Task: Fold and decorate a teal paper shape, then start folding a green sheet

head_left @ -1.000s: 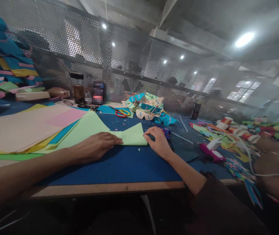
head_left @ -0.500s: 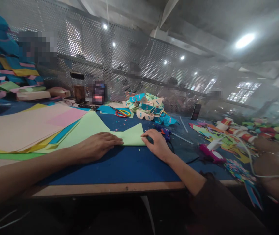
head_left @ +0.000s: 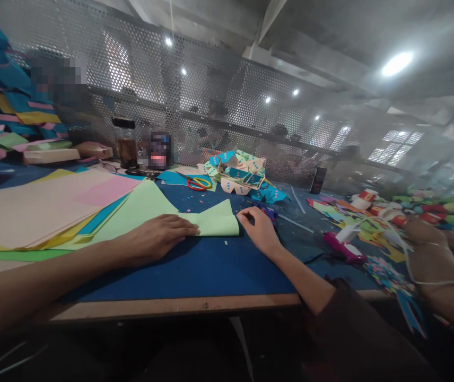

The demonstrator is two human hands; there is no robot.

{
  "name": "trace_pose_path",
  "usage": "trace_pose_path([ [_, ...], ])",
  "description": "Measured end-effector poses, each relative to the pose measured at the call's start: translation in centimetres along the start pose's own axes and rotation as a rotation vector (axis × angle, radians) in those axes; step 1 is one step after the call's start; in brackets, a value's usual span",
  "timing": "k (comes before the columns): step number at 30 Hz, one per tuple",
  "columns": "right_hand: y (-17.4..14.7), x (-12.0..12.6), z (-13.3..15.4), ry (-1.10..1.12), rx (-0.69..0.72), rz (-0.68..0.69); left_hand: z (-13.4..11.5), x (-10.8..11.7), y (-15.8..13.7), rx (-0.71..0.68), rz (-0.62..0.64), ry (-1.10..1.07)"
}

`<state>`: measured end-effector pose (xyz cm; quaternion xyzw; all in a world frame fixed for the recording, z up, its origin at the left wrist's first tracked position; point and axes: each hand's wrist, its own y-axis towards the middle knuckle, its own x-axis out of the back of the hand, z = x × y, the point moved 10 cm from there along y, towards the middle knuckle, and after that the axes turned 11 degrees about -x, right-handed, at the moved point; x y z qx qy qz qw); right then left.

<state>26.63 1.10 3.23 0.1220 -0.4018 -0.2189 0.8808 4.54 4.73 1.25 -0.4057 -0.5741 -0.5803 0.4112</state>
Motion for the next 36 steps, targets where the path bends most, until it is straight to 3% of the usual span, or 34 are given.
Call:
trace_pose_path([
  [5, 0.3, -0.9, -1.4, 0.028, -0.103, 0.078, 0.0, 0.0, 0.0, 0.01, 0.009, 0.012],
  [14, -0.1, -2.0, -1.9, -0.037, -0.159, 0.17, 0.0, 0.3, 0.1, 0.022, -0.012, 0.005],
  [36, 0.0, -2.3, -1.9, -0.144, -0.155, 0.183, -0.6, 0.3, 0.4, -0.021, -0.003, 0.026],
])
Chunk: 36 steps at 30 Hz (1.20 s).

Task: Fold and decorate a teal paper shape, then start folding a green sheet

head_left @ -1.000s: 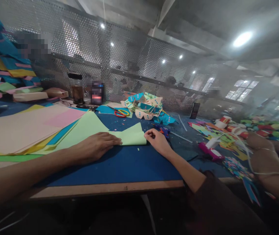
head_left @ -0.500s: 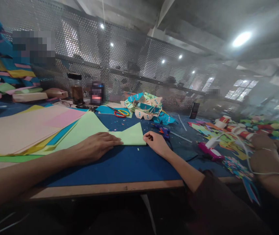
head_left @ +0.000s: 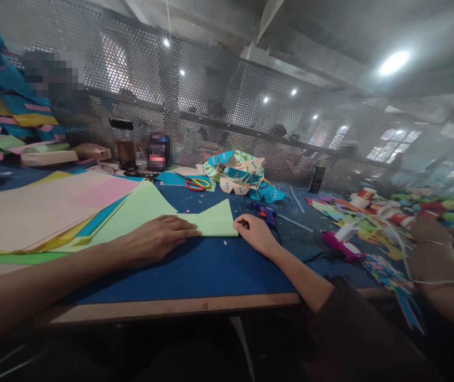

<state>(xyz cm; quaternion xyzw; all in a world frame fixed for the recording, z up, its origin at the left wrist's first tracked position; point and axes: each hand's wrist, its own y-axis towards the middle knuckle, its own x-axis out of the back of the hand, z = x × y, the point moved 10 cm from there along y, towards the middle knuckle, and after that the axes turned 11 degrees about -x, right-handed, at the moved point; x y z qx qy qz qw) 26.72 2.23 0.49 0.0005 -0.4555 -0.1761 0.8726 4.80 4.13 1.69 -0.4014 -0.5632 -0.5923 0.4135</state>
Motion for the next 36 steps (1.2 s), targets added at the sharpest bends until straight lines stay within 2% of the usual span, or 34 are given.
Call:
trace_pose_path([
  [6, -0.06, 0.02, -0.05, -0.006, -0.006, 0.001, 0.17, -0.29, 0.08, 0.012, 0.027, 0.007],
  [22, -0.28, 0.15, 0.43, -0.039, 0.004, 0.006, 0.38, -0.11, -0.12, 0.022, -0.005, -0.035],
  [29, -0.18, 0.01, 0.36, -0.05, 0.011, 0.019, 0.19, -0.32, 0.0, 0.029, 0.057, -0.014],
  [36, 0.05, -0.14, 0.05, -0.058, 0.014, 0.01, -0.04, -0.05, 0.27, 0.023, 0.039, -0.041],
])
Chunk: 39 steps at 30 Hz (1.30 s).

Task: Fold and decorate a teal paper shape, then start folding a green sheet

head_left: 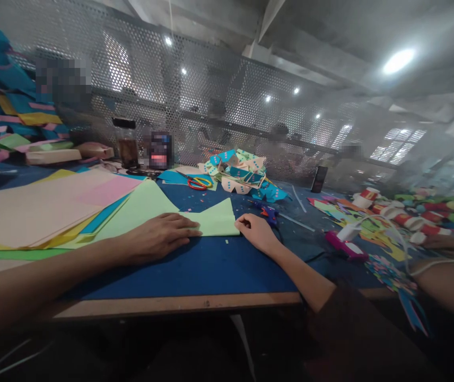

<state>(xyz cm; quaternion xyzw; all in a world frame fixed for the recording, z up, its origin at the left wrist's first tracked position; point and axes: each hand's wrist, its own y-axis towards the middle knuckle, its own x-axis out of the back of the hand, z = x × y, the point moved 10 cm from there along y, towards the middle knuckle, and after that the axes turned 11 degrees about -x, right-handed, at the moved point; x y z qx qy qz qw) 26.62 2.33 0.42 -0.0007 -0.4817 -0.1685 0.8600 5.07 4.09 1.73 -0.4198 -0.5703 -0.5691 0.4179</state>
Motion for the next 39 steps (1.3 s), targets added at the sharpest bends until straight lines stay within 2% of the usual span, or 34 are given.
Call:
trace_pose_path([
  [4, 0.1, 0.0, -0.1, -0.004, 0.004, 0.002, 0.7, 0.2, 0.1, 0.055, 0.028, -0.074],
  [7, 0.1, -0.1, -0.2, -0.005, 0.006, 0.006, 1.3, 0.5, -0.1, 0.096, 0.058, -0.217],
  [12, 0.2, -0.2, -0.4, -0.005, 0.002, 0.011, 3.2, 1.3, -1.0, 0.24, 0.023, -0.46],
  [17, 0.1, -0.1, -0.5, -0.009, -0.012, 0.018, 3.7, 2.1, -1.4, 0.309, -0.008, -0.543],
  [22, 0.1, -0.1, -0.5, -0.019, -0.014, 0.022, 3.5, 2.1, -1.1, 0.254, -0.019, -0.621],
  [31, 0.1, -0.1, -0.4, -0.016, -0.011, 0.023, 4.4, 0.4, -1.3, 0.223, -0.028, -0.632],
  [36, 0.0, 0.0, -0.3, -0.007, -0.014, 0.021, 3.8, 0.5, -1.0, 0.13, -0.051, -0.52],
  [39, 0.1, 0.0, -0.3, -0.002, -0.009, 0.018, 2.7, 0.8, -0.8, 0.067, -0.017, -0.412],
])
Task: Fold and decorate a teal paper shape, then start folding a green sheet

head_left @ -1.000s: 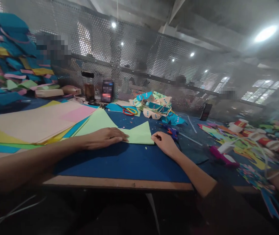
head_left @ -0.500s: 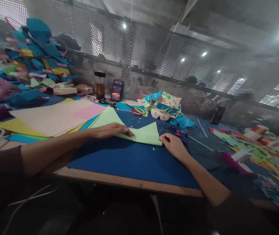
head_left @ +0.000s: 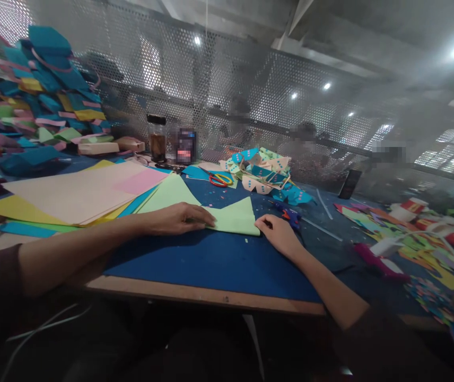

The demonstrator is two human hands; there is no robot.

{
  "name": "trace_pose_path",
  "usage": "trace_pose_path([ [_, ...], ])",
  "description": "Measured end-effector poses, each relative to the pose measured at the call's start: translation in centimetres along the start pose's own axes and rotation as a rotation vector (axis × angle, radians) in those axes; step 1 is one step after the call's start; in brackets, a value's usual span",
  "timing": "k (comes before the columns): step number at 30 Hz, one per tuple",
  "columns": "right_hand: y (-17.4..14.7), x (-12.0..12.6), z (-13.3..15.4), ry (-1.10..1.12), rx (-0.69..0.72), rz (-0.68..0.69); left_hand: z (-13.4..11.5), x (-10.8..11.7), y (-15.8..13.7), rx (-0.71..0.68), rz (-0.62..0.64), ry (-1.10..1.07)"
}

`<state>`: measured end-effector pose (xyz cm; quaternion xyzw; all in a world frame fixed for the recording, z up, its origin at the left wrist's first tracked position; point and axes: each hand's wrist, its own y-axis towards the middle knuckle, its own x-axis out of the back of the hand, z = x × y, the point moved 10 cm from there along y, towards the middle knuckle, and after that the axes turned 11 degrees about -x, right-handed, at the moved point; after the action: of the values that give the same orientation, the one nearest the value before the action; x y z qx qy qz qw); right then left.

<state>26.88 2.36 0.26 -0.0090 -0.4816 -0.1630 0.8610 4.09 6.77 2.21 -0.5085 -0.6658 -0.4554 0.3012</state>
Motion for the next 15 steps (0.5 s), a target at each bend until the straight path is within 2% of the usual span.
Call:
trace_pose_path([
  [15, -0.1, 0.1, 0.2, 0.007, 0.012, -0.002, -2.9, -0.8, 0.1, -0.15, 0.055, 0.453],
])
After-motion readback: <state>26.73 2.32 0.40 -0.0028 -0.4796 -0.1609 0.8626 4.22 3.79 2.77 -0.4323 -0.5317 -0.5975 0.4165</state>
